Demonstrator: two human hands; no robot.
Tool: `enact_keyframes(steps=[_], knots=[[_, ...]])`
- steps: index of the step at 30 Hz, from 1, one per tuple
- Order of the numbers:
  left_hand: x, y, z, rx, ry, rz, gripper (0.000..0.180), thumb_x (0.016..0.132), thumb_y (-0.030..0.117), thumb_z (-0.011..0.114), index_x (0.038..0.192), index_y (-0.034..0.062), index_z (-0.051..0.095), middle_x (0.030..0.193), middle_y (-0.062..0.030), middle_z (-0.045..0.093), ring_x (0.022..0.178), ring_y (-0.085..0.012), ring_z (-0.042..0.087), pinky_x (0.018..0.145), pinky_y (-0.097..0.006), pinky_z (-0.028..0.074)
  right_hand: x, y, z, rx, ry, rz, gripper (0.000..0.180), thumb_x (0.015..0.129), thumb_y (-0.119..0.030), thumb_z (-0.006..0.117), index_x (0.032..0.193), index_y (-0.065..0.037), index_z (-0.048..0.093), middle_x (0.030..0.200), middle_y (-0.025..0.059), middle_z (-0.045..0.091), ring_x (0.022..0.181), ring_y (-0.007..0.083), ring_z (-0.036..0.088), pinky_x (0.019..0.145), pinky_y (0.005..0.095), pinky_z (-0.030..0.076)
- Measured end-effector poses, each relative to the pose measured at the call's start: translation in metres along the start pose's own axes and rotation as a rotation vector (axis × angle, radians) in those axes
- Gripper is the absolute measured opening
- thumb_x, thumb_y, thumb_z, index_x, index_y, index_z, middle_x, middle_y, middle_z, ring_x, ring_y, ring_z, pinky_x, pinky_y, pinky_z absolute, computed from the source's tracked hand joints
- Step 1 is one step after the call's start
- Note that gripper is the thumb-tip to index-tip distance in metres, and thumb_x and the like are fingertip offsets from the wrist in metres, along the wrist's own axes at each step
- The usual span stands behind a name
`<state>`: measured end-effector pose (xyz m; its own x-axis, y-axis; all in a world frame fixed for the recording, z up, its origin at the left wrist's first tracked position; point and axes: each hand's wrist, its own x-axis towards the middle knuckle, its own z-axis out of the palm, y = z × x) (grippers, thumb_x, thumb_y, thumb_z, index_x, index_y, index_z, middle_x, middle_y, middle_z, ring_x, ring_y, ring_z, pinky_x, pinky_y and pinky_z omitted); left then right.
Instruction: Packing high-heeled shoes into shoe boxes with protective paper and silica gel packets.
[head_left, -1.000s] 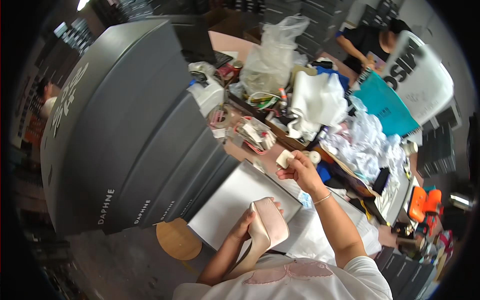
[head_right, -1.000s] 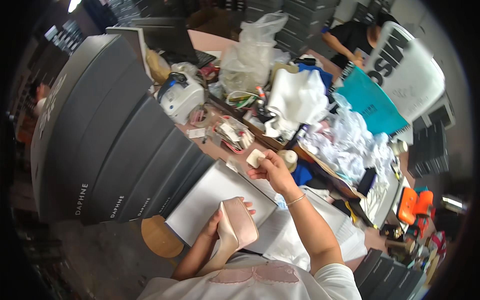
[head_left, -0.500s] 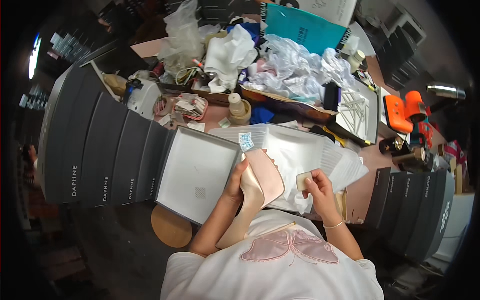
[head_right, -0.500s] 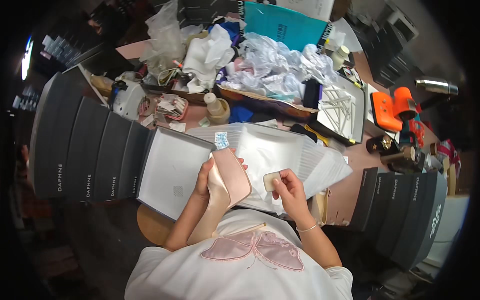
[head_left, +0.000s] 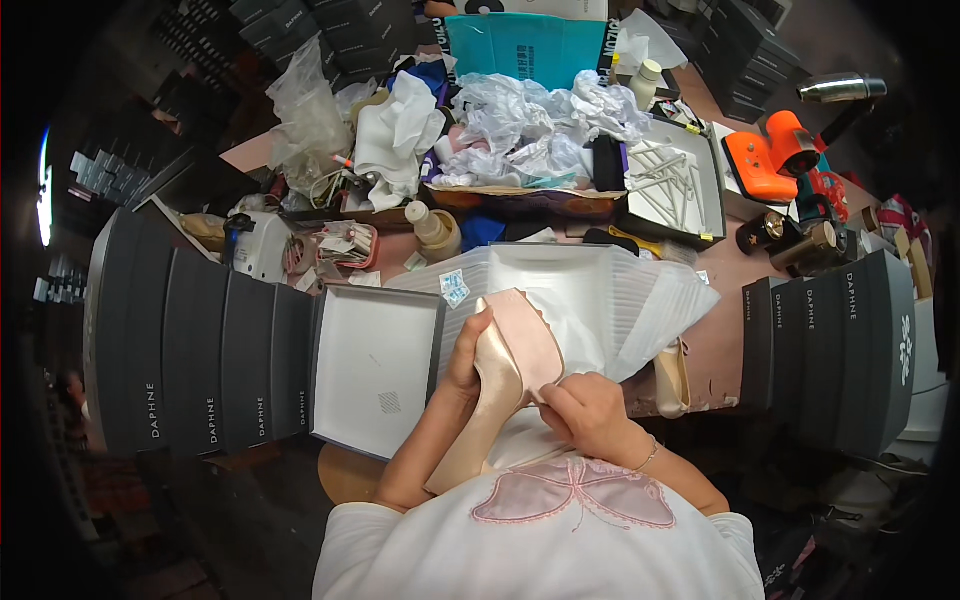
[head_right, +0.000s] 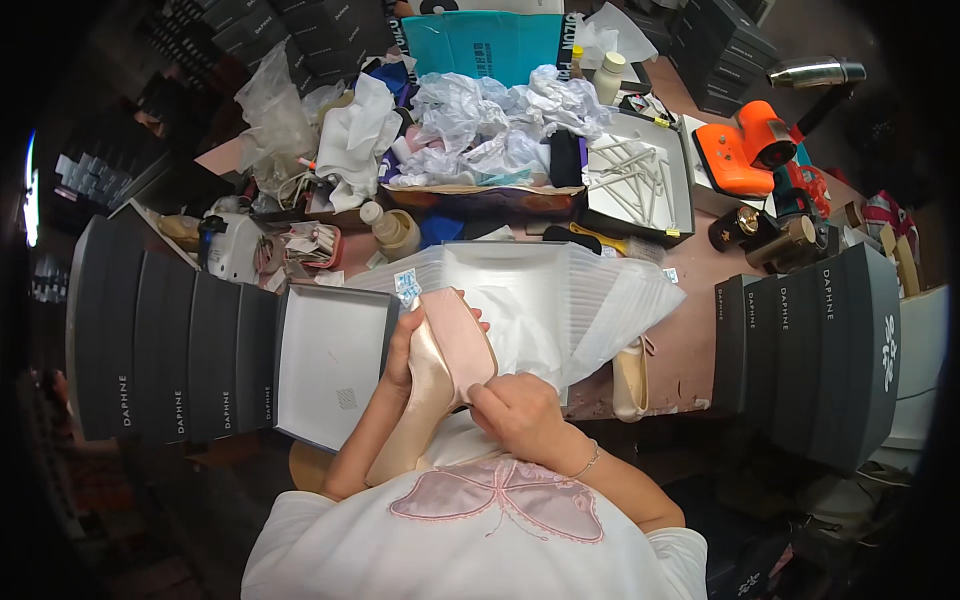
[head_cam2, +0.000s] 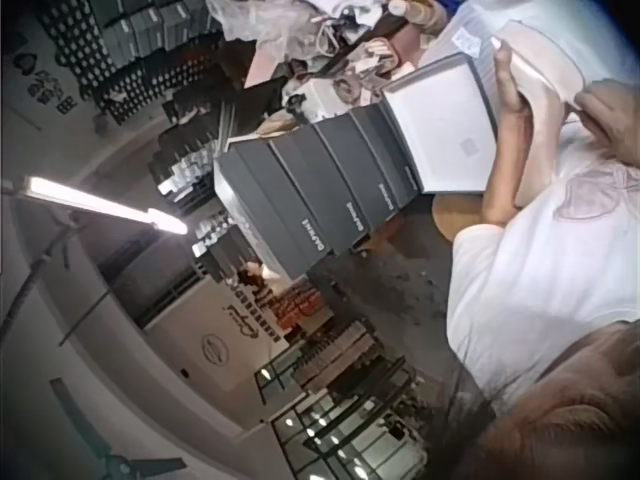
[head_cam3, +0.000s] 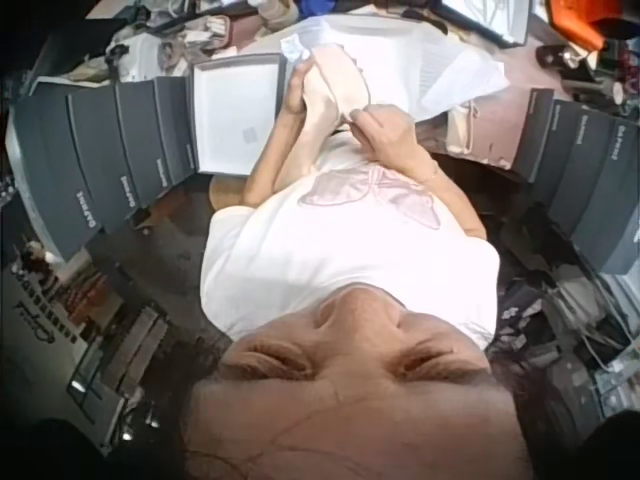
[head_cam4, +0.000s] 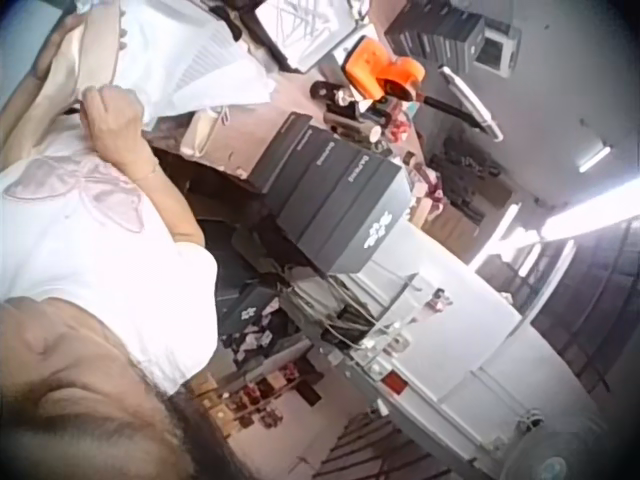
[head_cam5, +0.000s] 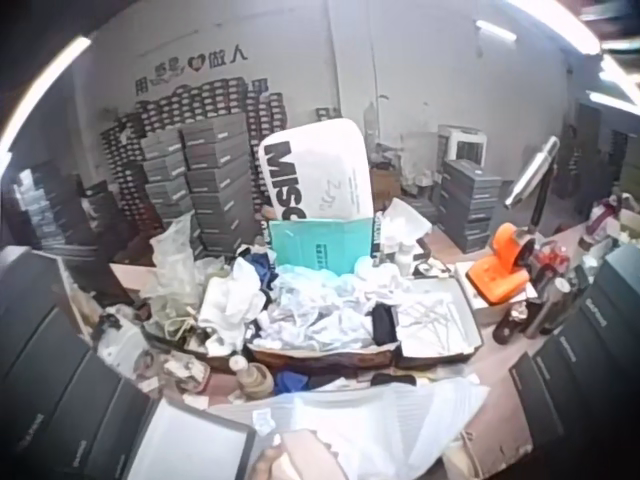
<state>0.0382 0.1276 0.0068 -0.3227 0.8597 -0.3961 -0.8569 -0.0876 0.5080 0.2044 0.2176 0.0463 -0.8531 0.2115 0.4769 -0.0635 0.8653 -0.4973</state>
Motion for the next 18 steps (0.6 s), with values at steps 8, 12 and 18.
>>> enact_keyframes(steps=[8, 12, 18], knots=[[-0.012, -0.004, -0.004, -0.01, -0.012, 0.002, 0.071, 0.08, 0.048, 0.057, 0.132, 0.0035, 0.041, 0.117, -0.0201, 0.055, 0.11, -0.0341, 0.057, 0.096, -0.048, 0.047, 0.015, -0.004, 0.0, 0.106, -0.006, 0.054, 0.018, 0.072, -0.009, 0.07, 0.082, -0.008, 0.056, 0.062, 0.0051, 0.049, 0.053, 0.0221, 0.055, 0.048, 0.033, 0.044], [-0.014, -0.005, -0.004, -0.045, -0.01, -0.015, 0.071, 0.08, 0.048, 0.058, 0.132, 0.0037, 0.041, 0.117, -0.0195, 0.055, 0.11, -0.0336, 0.057, 0.096, -0.047, 0.047, 0.011, -0.002, 0.003, 0.046, 0.024, 0.057, 0.018, 0.072, -0.009, 0.071, 0.082, -0.007, 0.056, 0.064, 0.0066, 0.052, 0.053, 0.0234, 0.056, 0.048, 0.0343, 0.043], [-0.016, -0.004, 0.007, -0.054, -0.015, 0.007, 0.07, 0.08, 0.048, 0.058, 0.132, 0.0043, 0.041, 0.117, -0.0189, 0.056, 0.109, -0.0327, 0.057, 0.094, -0.047, 0.048, 0.0, -0.016, 0.0, 0.106, -0.031, 0.083, 0.016, 0.074, -0.007, 0.069, 0.083, -0.004, 0.056, 0.063, 0.0084, 0.052, 0.053, 0.0251, 0.055, 0.047, 0.0354, 0.043]])
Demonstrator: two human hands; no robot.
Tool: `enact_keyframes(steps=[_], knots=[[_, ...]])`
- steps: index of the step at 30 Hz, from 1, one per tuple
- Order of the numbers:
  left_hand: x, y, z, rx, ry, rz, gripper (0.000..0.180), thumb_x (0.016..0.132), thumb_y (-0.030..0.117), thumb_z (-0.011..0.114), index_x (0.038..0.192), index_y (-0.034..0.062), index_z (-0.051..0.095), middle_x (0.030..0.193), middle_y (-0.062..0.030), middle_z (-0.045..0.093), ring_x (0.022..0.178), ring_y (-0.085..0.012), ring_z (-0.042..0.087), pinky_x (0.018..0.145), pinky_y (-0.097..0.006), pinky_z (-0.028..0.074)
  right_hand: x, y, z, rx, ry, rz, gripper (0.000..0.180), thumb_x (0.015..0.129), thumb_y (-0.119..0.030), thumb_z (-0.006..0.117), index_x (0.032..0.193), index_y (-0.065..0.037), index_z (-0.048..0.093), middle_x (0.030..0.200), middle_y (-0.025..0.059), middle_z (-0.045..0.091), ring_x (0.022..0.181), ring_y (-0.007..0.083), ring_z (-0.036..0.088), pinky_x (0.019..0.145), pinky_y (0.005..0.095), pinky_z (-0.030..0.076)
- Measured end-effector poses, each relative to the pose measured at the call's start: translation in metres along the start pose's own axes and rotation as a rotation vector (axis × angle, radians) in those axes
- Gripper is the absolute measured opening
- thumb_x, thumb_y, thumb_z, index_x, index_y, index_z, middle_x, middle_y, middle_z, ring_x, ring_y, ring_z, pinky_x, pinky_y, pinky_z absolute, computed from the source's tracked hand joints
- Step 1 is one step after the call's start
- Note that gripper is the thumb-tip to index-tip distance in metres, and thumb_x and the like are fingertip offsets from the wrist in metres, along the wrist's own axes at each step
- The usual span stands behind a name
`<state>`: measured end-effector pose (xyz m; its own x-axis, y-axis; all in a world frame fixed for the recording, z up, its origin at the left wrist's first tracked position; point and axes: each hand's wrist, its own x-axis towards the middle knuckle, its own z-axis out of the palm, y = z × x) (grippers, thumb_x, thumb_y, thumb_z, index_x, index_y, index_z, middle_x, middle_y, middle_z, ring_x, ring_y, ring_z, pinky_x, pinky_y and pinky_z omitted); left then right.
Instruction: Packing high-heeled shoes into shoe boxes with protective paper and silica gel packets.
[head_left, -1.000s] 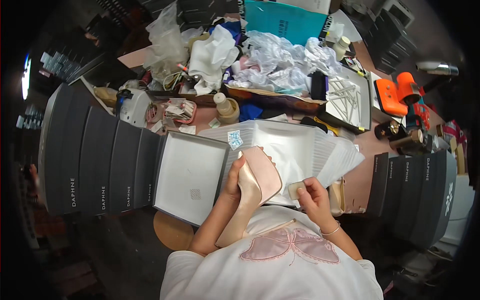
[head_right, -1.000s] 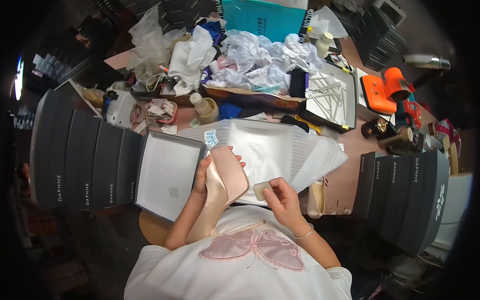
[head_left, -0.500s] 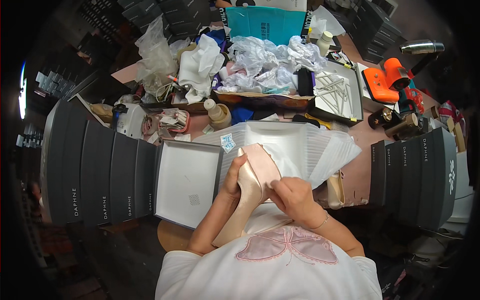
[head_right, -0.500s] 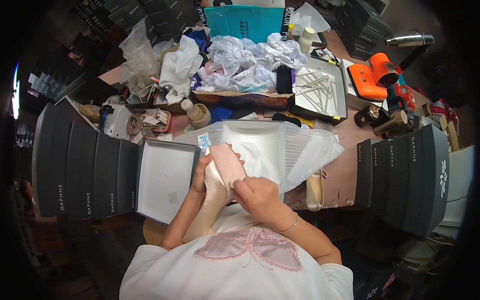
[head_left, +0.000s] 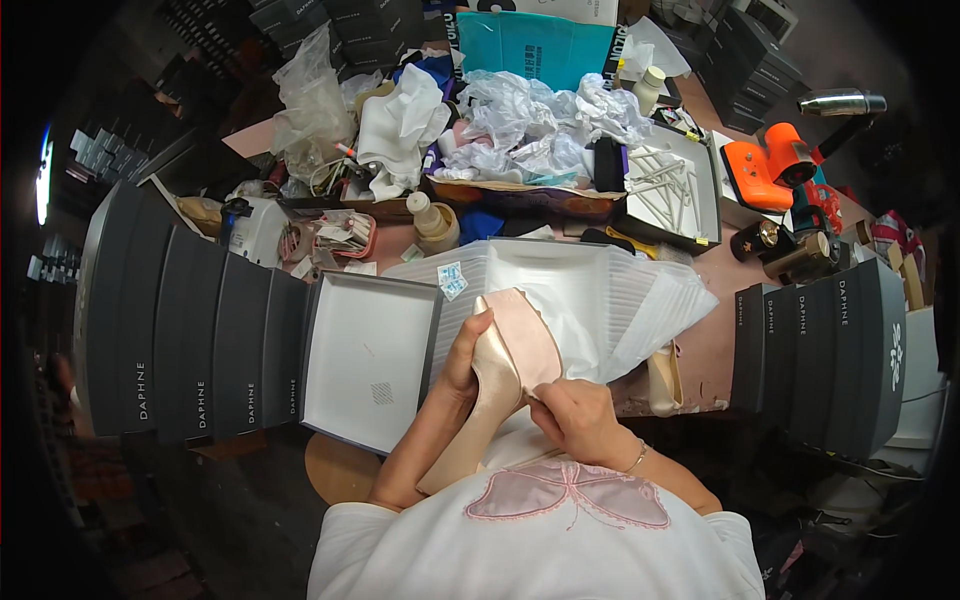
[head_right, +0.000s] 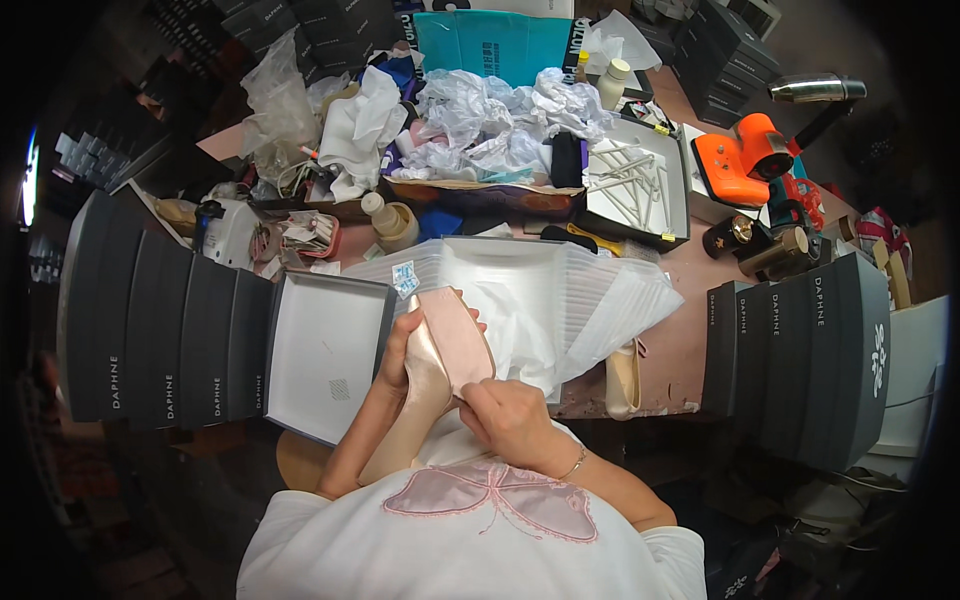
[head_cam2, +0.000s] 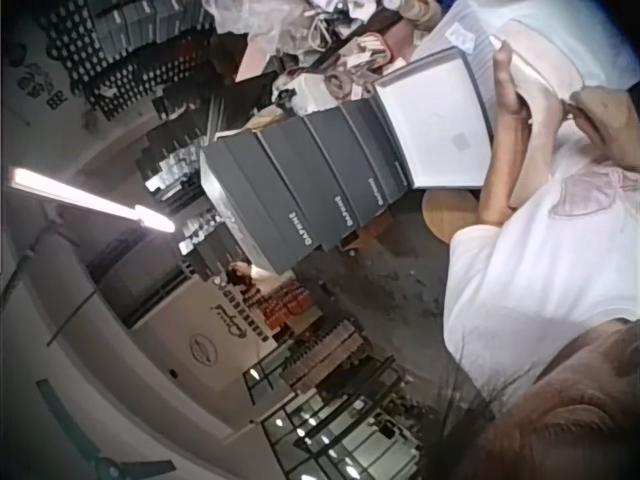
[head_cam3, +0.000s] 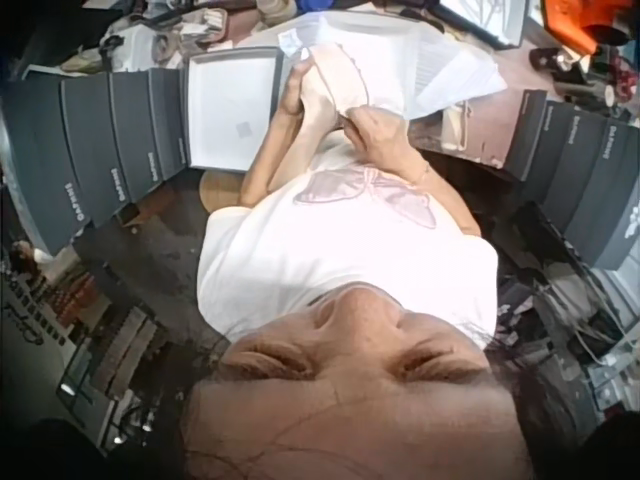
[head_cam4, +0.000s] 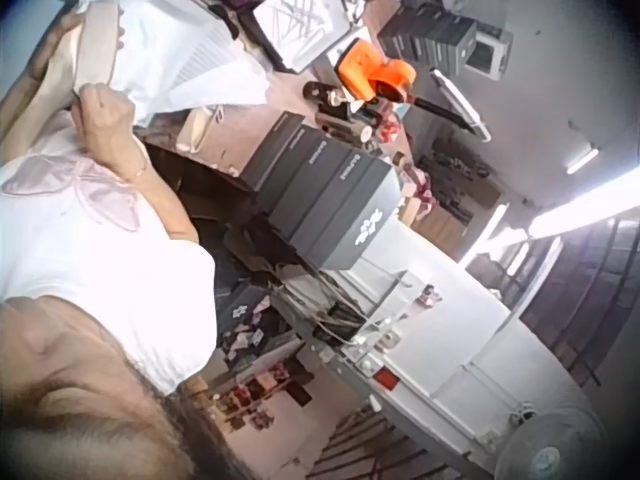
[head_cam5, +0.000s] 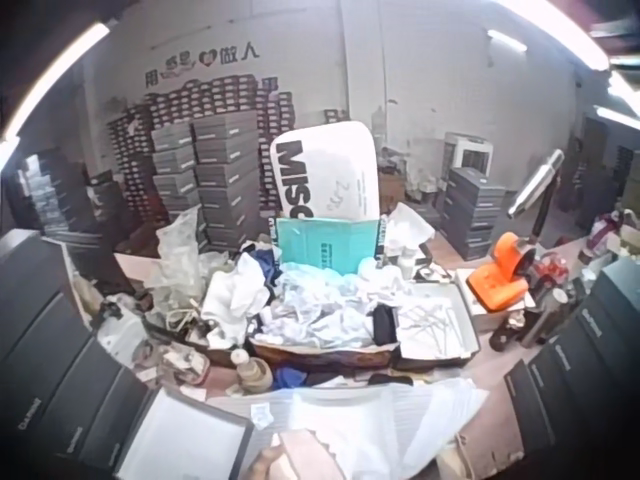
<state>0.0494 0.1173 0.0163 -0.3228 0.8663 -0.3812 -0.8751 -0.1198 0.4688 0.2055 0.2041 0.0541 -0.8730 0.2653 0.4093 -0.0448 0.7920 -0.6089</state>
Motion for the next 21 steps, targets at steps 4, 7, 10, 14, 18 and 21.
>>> enact_keyframes(steps=[4, 7, 10, 14, 18, 21], knots=[[0.008, -0.002, -0.014, 0.018, -0.037, -0.024, 0.069, 0.08, 0.047, 0.057, 0.132, 0.0044, 0.041, 0.119, -0.0198, 0.055, 0.109, -0.0327, 0.058, 0.092, -0.048, 0.05, 0.014, 0.012, 0.0, -0.023, 0.091, 0.051, 0.017, 0.074, -0.008, 0.07, 0.081, -0.005, 0.055, 0.064, 0.008, 0.053, 0.052, 0.0246, 0.055, 0.047, 0.0349, 0.043], [-0.001, 0.001, 0.0, 0.024, 0.003, -0.009, 0.069, 0.08, 0.047, 0.058, 0.132, 0.0041, 0.041, 0.118, -0.0196, 0.055, 0.109, -0.0323, 0.058, 0.094, -0.047, 0.049, 0.002, -0.007, -0.001, 0.016, -0.043, 0.004, 0.016, 0.075, -0.007, 0.069, 0.08, -0.005, 0.054, 0.062, 0.0082, 0.053, 0.051, 0.0241, 0.055, 0.047, 0.0349, 0.043], [0.003, 0.002, -0.008, 0.045, -0.019, -0.034, 0.07, 0.08, 0.047, 0.058, 0.132, 0.0037, 0.042, 0.118, -0.0194, 0.056, 0.109, -0.0318, 0.058, 0.094, -0.046, 0.048, 0.016, 0.007, -0.004, -0.026, 0.096, 0.082, 0.015, 0.076, -0.006, 0.071, 0.079, -0.003, 0.056, 0.06, 0.0104, 0.052, 0.05, 0.0275, 0.055, 0.048, 0.0354, 0.043], [0.003, 0.004, -0.003, 0.072, -0.029, -0.005, 0.07, 0.079, 0.047, 0.059, 0.132, 0.0034, 0.042, 0.117, -0.0192, 0.056, 0.109, -0.0313, 0.058, 0.094, -0.046, 0.049, 0.01, -0.012, -0.006, 0.013, -0.001, 0.033, 0.015, 0.076, -0.007, 0.068, 0.081, -0.005, 0.054, 0.061, 0.008, 0.053, 0.051, 0.0244, 0.056, 0.047, 0.0345, 0.044], [0.005, 0.002, -0.007, 0.06, -0.032, -0.026, 0.069, 0.079, 0.046, 0.059, 0.131, 0.0033, 0.042, 0.116, -0.019, 0.056, 0.108, -0.0309, 0.058, 0.094, -0.045, 0.049, 0.021, 0.012, -0.009, -0.072, 0.052, 0.139, 0.016, 0.078, -0.008, 0.068, 0.08, -0.005, 0.053, 0.063, 0.0085, 0.055, 0.052, 0.0257, 0.056, 0.047, 0.0348, 0.045], [0.005, 0.001, -0.005, 0.082, -0.036, -0.018, 0.069, 0.079, 0.046, 0.059, 0.131, 0.0033, 0.042, 0.116, -0.0189, 0.057, 0.108, -0.0308, 0.059, 0.094, -0.045, 0.049, 0.022, -0.012, -0.013, 0.013, -0.01, 0.095, 0.014, 0.08, -0.008, 0.068, 0.078, -0.004, 0.054, 0.062, 0.0111, 0.055, 0.051, 0.0279, 0.057, 0.048, 0.0359, 0.045]])
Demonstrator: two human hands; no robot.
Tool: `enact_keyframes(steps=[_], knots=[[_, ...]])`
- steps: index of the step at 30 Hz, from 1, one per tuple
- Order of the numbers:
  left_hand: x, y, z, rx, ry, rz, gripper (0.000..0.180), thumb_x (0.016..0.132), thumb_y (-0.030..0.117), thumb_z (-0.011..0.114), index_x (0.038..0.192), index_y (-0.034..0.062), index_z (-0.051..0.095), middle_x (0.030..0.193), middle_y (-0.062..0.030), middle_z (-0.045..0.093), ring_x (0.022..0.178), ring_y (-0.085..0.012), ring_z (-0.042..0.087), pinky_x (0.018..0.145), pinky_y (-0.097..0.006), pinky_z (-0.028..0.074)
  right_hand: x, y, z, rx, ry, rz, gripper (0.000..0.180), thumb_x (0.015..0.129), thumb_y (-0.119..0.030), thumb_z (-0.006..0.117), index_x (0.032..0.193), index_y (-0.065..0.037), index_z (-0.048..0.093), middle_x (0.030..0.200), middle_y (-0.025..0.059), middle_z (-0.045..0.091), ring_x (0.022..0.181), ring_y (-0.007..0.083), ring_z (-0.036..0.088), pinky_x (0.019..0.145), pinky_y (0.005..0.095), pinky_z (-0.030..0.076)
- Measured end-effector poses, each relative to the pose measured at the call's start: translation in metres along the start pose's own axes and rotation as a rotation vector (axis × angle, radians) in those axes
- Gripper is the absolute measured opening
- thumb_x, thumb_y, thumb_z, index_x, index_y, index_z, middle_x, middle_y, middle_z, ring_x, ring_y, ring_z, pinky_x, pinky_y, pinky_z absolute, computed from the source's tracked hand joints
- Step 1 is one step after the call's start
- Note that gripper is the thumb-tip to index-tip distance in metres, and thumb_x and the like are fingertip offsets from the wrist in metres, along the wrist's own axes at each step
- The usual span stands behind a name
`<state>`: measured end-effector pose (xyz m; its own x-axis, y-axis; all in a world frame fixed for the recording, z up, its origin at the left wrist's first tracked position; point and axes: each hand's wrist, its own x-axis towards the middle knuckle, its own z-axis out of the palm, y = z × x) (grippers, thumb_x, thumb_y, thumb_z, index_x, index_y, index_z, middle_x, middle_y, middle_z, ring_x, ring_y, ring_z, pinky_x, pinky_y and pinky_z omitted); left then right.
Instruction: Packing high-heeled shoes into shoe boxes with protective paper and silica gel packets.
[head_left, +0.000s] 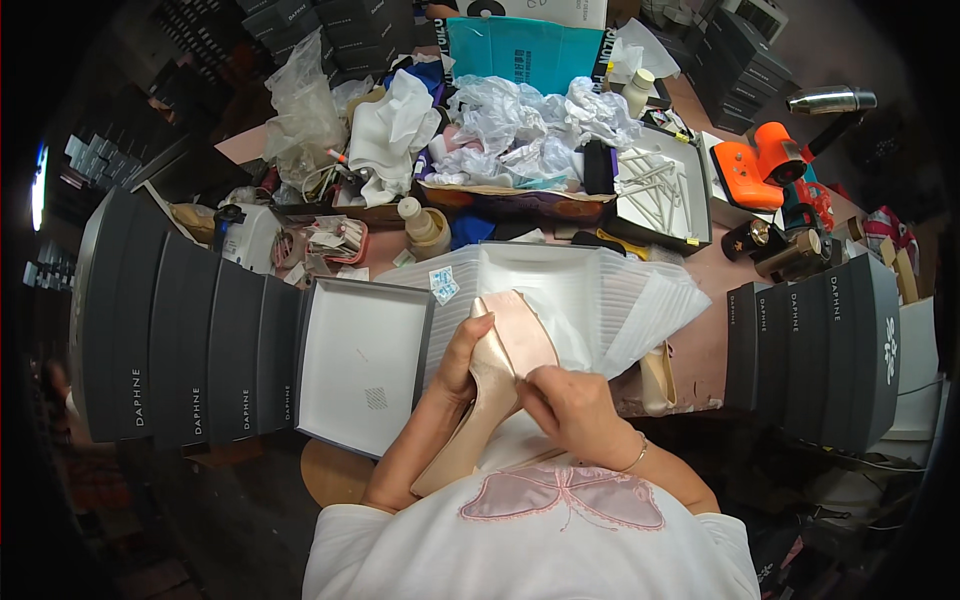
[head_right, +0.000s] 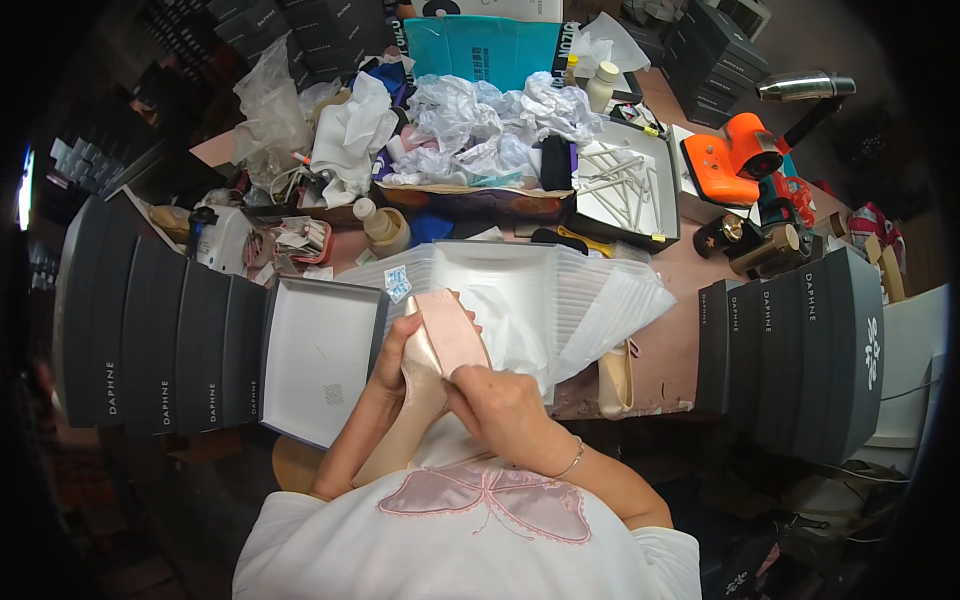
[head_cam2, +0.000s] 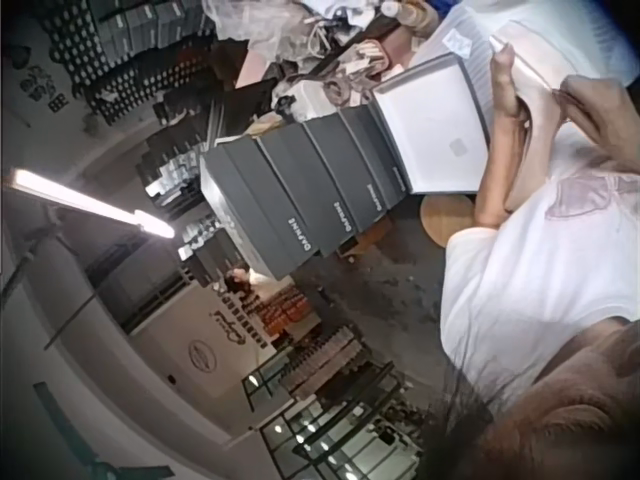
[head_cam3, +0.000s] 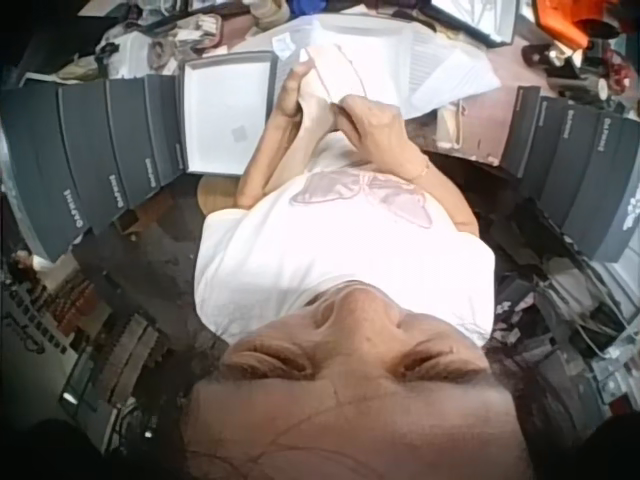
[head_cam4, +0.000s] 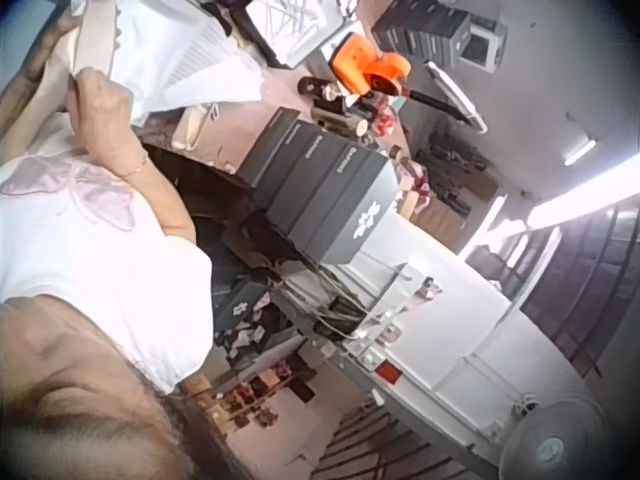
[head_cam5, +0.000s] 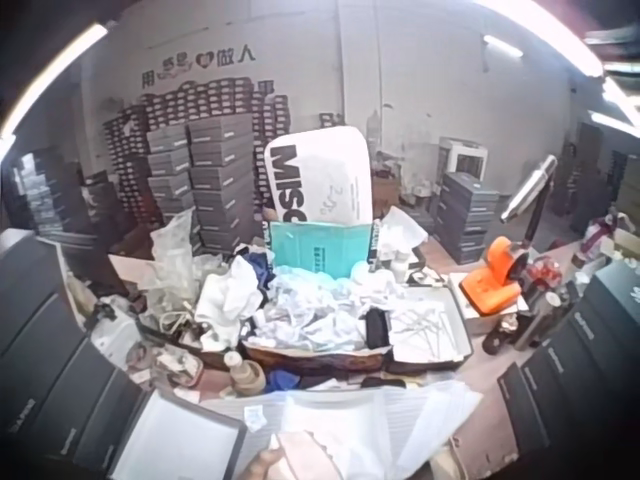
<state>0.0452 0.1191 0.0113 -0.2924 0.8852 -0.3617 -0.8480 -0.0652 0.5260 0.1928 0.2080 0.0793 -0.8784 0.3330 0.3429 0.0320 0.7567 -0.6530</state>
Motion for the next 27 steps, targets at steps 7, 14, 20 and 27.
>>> enact_keyframes(steps=[7, 14, 20, 27], knots=[[-0.003, 0.004, 0.002, 0.012, 0.053, 0.011, 0.07, 0.078, 0.046, 0.059, 0.13, 0.0034, 0.043, 0.117, -0.0201, 0.056, 0.109, -0.0324, 0.059, 0.094, -0.045, 0.049, 0.015, 0.028, -0.027, 0.085, 0.139, 0.208, 0.008, 0.084, -0.005, 0.066, 0.087, 0.0, 0.06, 0.067, 0.013, 0.059, 0.053, 0.0212, 0.058, 0.051, 0.0286, 0.045], [0.005, -0.008, -0.025, -0.01, 0.119, 0.032, 0.071, 0.079, 0.05, 0.057, 0.13, 0.0028, 0.042, 0.115, -0.021, 0.056, 0.108, -0.0353, 0.058, 0.092, -0.047, 0.05, -0.021, 0.032, -0.011, 0.231, -0.033, 0.269, 0.011, 0.085, -0.007, 0.067, 0.088, 0.001, 0.06, 0.07, 0.0128, 0.061, 0.054, 0.0219, 0.058, 0.051, 0.029, 0.045], [-0.002, -0.006, -0.027, -0.002, 0.131, 0.023, 0.069, 0.08, 0.05, 0.054, 0.13, 0.0034, 0.042, 0.114, -0.0203, 0.056, 0.109, -0.0355, 0.058, 0.093, -0.048, 0.049, -0.018, 0.035, 0.009, -0.134, -0.033, -0.284, 0.013, 0.072, -0.008, 0.069, 0.085, -0.011, 0.064, 0.065, 0.0027, 0.049, 0.055, 0.0188, 0.052, 0.048, 0.0323, 0.04], [-0.006, -0.001, -0.029, 0.041, 0.098, 0.067, 0.069, 0.081, 0.05, 0.052, 0.132, 0.0043, 0.041, 0.116, -0.0195, 0.056, 0.107, -0.0333, 0.058, 0.093, -0.048, 0.048, 0.002, 0.028, 0.016, -0.237, 0.03, -0.212, 0.011, 0.071, -0.01, 0.065, 0.082, -0.013, 0.061, 0.067, 0.0012, 0.049, 0.057, 0.0171, 0.049, 0.052, 0.0316, 0.039]])
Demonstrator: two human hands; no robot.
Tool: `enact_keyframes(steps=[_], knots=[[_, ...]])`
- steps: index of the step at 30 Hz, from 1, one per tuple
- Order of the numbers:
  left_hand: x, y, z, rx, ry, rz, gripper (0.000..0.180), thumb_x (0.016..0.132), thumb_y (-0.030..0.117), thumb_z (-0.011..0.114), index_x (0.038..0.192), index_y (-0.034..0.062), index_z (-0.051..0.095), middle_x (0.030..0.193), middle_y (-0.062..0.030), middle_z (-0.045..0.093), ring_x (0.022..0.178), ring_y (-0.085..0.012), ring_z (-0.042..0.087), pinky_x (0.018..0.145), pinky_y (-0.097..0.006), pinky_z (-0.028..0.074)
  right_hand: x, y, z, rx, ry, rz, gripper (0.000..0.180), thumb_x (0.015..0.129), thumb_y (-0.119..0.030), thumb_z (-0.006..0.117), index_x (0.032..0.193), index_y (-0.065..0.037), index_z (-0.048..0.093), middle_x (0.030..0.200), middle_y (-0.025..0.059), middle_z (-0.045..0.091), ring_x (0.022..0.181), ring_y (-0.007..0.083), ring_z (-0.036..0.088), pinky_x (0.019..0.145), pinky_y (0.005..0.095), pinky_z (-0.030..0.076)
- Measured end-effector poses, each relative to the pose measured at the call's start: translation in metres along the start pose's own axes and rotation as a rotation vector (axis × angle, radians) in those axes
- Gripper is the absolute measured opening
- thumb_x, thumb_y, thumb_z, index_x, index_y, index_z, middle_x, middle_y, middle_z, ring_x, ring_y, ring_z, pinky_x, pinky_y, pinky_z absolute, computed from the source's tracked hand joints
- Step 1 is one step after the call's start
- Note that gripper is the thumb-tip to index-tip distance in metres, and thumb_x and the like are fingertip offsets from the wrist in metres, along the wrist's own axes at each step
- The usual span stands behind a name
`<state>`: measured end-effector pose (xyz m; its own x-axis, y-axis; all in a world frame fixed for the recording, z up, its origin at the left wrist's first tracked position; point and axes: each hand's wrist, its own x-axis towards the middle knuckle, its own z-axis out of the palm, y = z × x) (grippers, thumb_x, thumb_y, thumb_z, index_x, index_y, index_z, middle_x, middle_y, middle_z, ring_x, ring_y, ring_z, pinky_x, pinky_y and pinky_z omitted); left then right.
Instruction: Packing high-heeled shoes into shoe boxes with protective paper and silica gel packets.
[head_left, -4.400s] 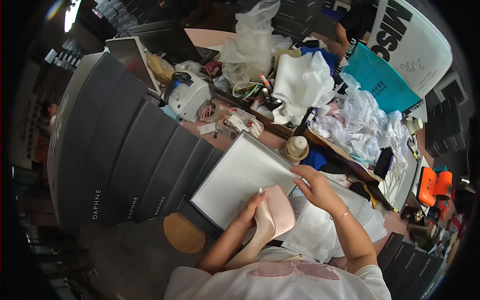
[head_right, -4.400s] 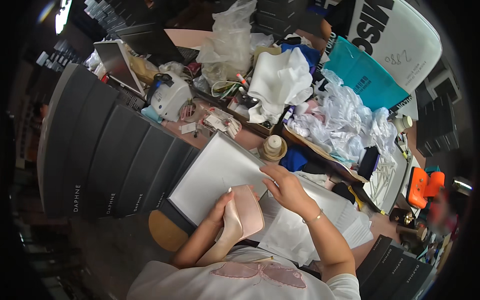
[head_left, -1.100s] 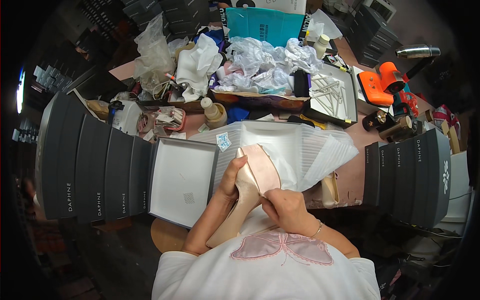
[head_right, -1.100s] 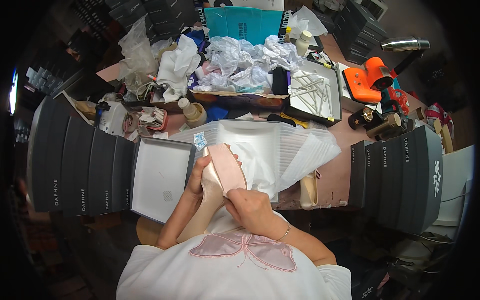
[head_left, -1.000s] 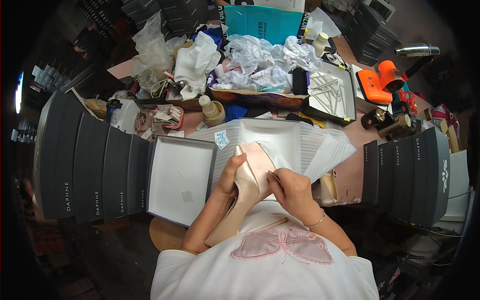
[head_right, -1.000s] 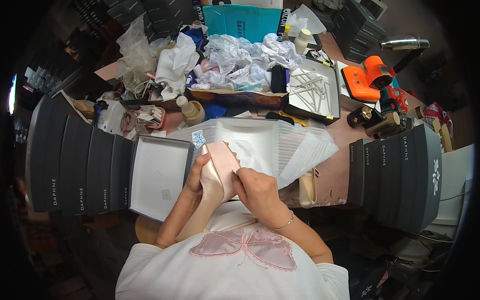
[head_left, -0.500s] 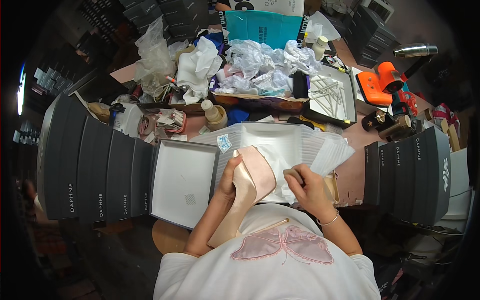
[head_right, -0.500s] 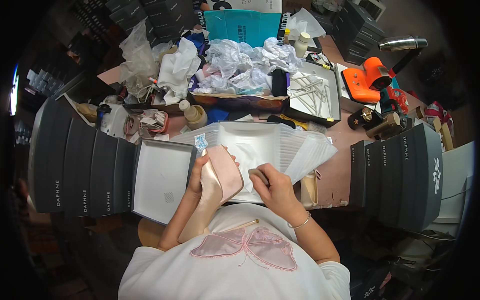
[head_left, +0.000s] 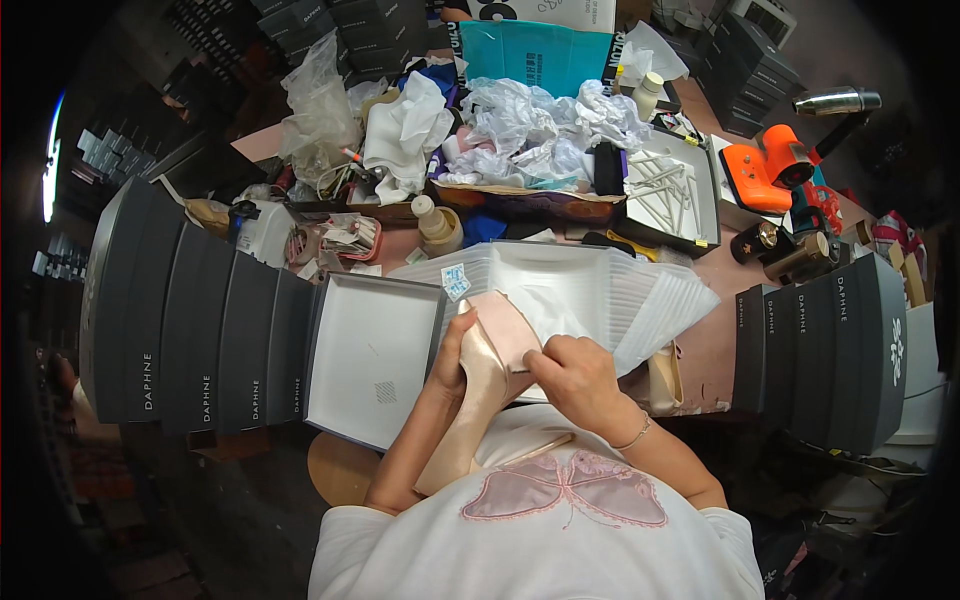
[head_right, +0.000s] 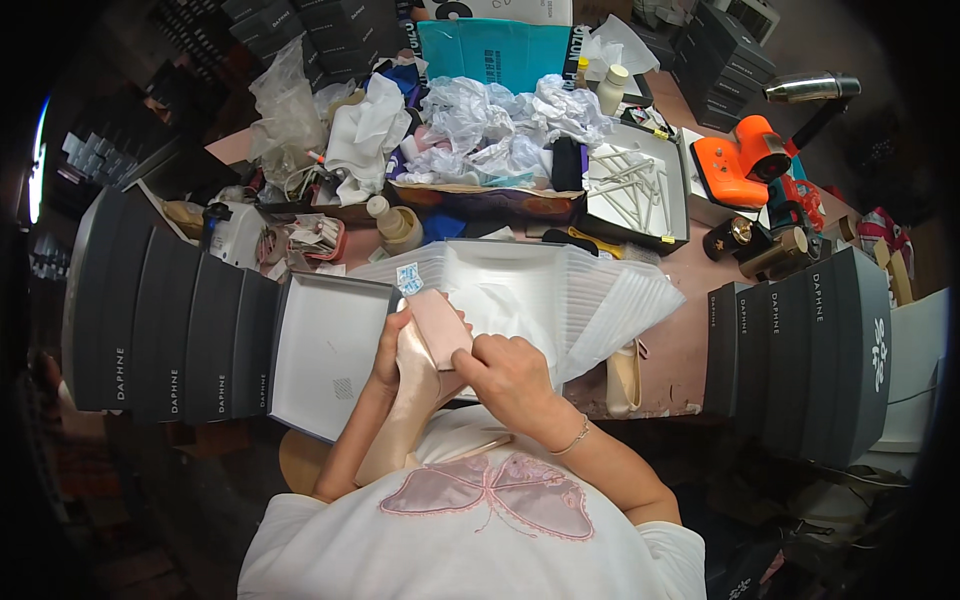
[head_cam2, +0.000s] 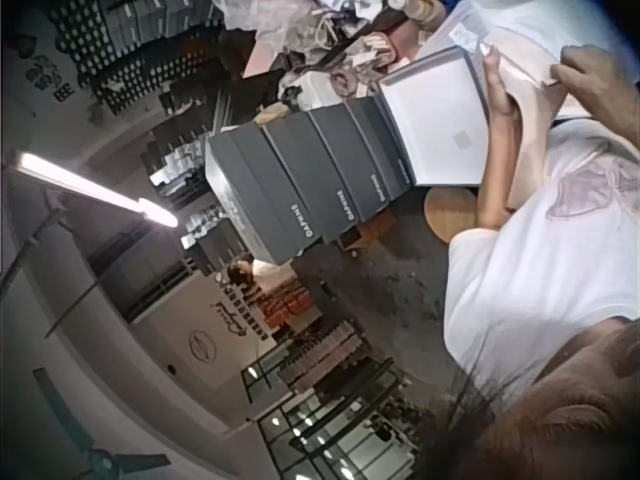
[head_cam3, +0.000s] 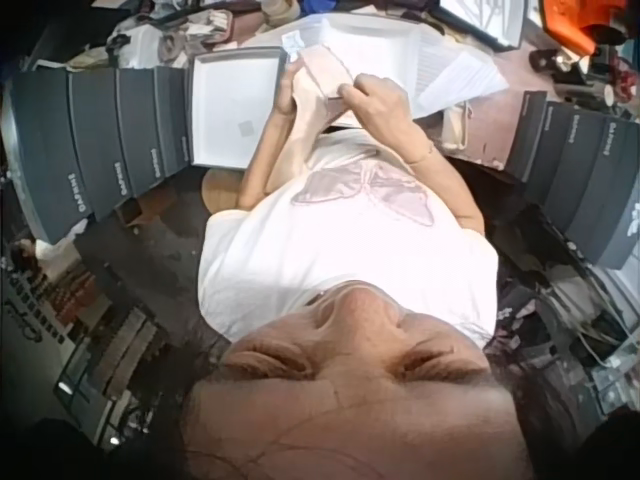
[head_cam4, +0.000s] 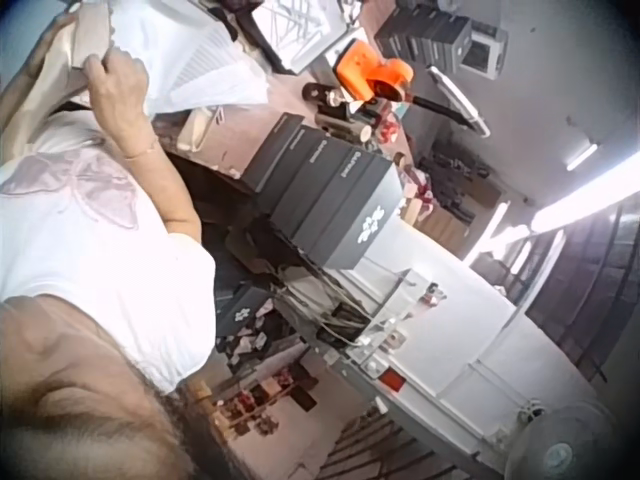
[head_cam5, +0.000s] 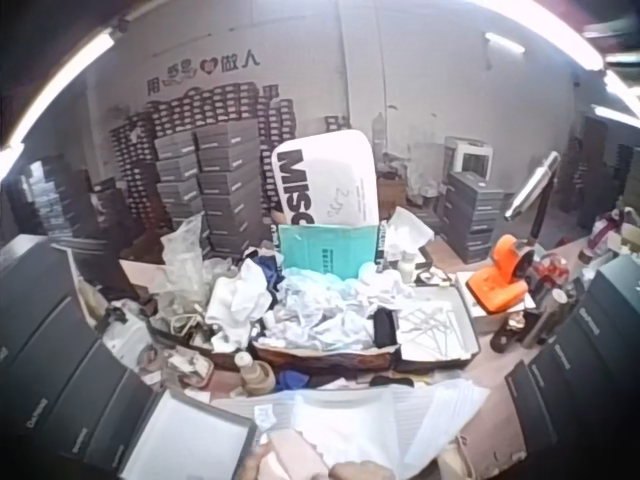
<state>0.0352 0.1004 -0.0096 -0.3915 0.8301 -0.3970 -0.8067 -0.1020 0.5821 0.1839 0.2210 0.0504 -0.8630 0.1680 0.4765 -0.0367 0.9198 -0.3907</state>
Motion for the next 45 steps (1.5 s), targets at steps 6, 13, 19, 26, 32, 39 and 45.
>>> enact_keyframes(steps=[6, 13, 19, 26, 32, 39, 45], knots=[[0.0, -0.009, -0.001, -0.066, -0.034, -0.089, 0.069, 0.083, 0.049, 0.052, 0.134, 0.0045, 0.04, 0.116, -0.0189, 0.057, 0.108, -0.0321, 0.058, 0.095, -0.046, 0.048, -0.016, 0.004, -0.021, -0.018, -0.144, -0.109, 0.014, 0.07, -0.01, 0.063, 0.083, -0.014, 0.062, 0.066, 0.0008, 0.045, 0.057, 0.0169, 0.048, 0.053, 0.0319, 0.037], [0.001, -0.007, 0.016, -0.041, -0.085, -0.132, 0.07, 0.082, 0.052, 0.054, 0.132, 0.0045, 0.042, 0.117, -0.0193, 0.056, 0.108, -0.0311, 0.058, 0.095, -0.044, 0.048, 0.002, 0.015, -0.015, -0.024, -0.039, -0.071, 0.013, 0.07, -0.011, 0.063, 0.082, -0.015, 0.058, 0.068, -0.0005, 0.046, 0.06, 0.0154, 0.049, 0.053, 0.0298, 0.036], [0.003, 0.001, 0.023, -0.061, -0.103, -0.139, 0.072, 0.081, 0.052, 0.057, 0.132, 0.0038, 0.042, 0.117, -0.0203, 0.056, 0.108, -0.0326, 0.058, 0.094, -0.045, 0.048, 0.0, 0.012, -0.031, -0.084, -0.121, -0.117, 0.011, 0.073, -0.012, 0.061, 0.083, -0.016, 0.057, 0.068, -0.0015, 0.046, 0.063, 0.0128, 0.051, 0.054, 0.0289, 0.035], [0.003, -0.002, 0.02, -0.06, -0.1, -0.119, 0.073, 0.081, 0.054, 0.055, 0.132, 0.0031, 0.042, 0.117, -0.0212, 0.056, 0.108, -0.0345, 0.058, 0.095, -0.046, 0.048, -0.011, 0.008, -0.033, -0.053, -0.207, -0.057, 0.014, 0.071, -0.013, 0.065, 0.084, -0.016, 0.062, 0.069, -0.0005, 0.048, 0.061, 0.0162, 0.051, 0.054, 0.0305, 0.037], [0.012, -0.007, 0.023, -0.018, -0.133, -0.187, 0.071, 0.084, 0.054, 0.056, 0.133, 0.0047, 0.043, 0.119, -0.0199, 0.056, 0.11, -0.032, 0.058, 0.096, -0.045, 0.047, 0.031, 0.042, -0.009, 0.029, -0.034, 0.202, 0.014, 0.082, -0.021, 0.067, 0.082, -0.008, 0.061, 0.072, 0.0077, 0.055, 0.066, 0.0272, 0.058, 0.059, 0.0374, 0.046], [0.008, -0.021, -0.012, -0.124, -0.163, -0.072, 0.078, 0.087, 0.062, 0.047, 0.135, 0.0003, 0.04, 0.127, -0.025, 0.051, 0.119, -0.0414, 0.051, 0.1, -0.05, 0.043, -0.033, 0.089, -0.023, 0.643, 0.138, 0.714, 0.016, 0.09, -0.014, 0.063, 0.088, 0.002, 0.062, 0.068, 0.0027, 0.053, 0.061, 0.0089, 0.045, 0.057, 0.0233, 0.038], [0.024, -0.052, -0.058, -0.136, 0.033, -0.264, 0.063, 0.086, 0.052, 0.055, 0.124, 0.0014, 0.051, 0.113, -0.0161, 0.059, 0.103, -0.0261, 0.06, 0.089, -0.036, 0.049, -0.115, 0.059, 0.006, 0.943, 0.138, 0.929, 0.021, 0.093, -0.018, 0.062, 0.087, 0.002, 0.061, 0.071, -0.004, 0.047, 0.065, 0.0043, 0.04, 0.057, 0.0214, 0.035]])
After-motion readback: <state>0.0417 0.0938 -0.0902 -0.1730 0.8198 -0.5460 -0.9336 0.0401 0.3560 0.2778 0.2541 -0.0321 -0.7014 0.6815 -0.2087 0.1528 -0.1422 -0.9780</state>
